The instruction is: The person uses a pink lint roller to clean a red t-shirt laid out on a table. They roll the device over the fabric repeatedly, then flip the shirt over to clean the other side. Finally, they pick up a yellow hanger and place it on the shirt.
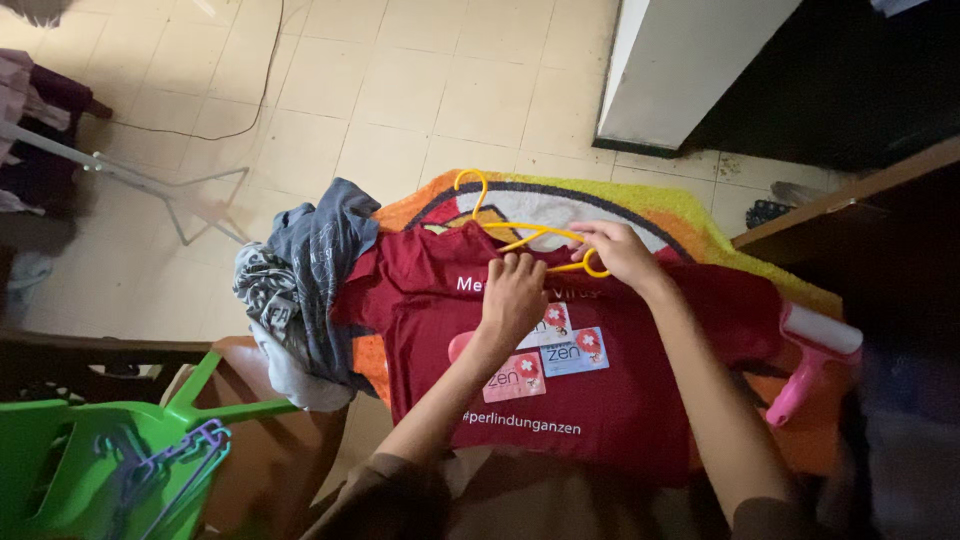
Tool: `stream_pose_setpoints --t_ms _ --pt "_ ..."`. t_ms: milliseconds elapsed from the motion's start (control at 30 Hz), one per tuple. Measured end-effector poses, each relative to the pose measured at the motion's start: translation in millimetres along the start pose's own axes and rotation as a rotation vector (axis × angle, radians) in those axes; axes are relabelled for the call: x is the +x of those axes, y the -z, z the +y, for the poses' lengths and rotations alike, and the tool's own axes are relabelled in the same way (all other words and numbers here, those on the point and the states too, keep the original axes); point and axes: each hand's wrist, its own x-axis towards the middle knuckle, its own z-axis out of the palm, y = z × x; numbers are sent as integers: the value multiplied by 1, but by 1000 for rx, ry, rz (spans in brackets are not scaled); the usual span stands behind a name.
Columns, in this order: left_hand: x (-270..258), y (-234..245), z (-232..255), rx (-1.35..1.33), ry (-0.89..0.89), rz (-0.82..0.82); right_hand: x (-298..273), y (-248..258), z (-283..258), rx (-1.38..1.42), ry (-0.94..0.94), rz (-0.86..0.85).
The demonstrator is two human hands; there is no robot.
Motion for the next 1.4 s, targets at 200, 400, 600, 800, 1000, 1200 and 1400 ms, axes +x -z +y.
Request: stream_pose_setpoints --t_ms 200,400,600,800,1000,1200,1400 --pt "-5 -5 6 240 -23 47 12 -16 6 -91 -42 -133" --pt "-16 -18 17 212 -230 -242 5 -22 -27 -134 -293 -160" --pt "-27 -11 33 -9 -331 2 8 -28 -33 -39 -335 -230" --pt "-44 6 52 -468 -438 59 20 -37 -3 42 -397 -283" --pt "-38 25 47 -652 -438 77 8 -40 -2 126 -398 -370" --pt "-33 34 42 -1000 -269 -188 -13 -37 -41 -225 -383 -658" --pt "-20 53 14 -642 -253 -3 -7 -30 -40 -793 -119 -625"
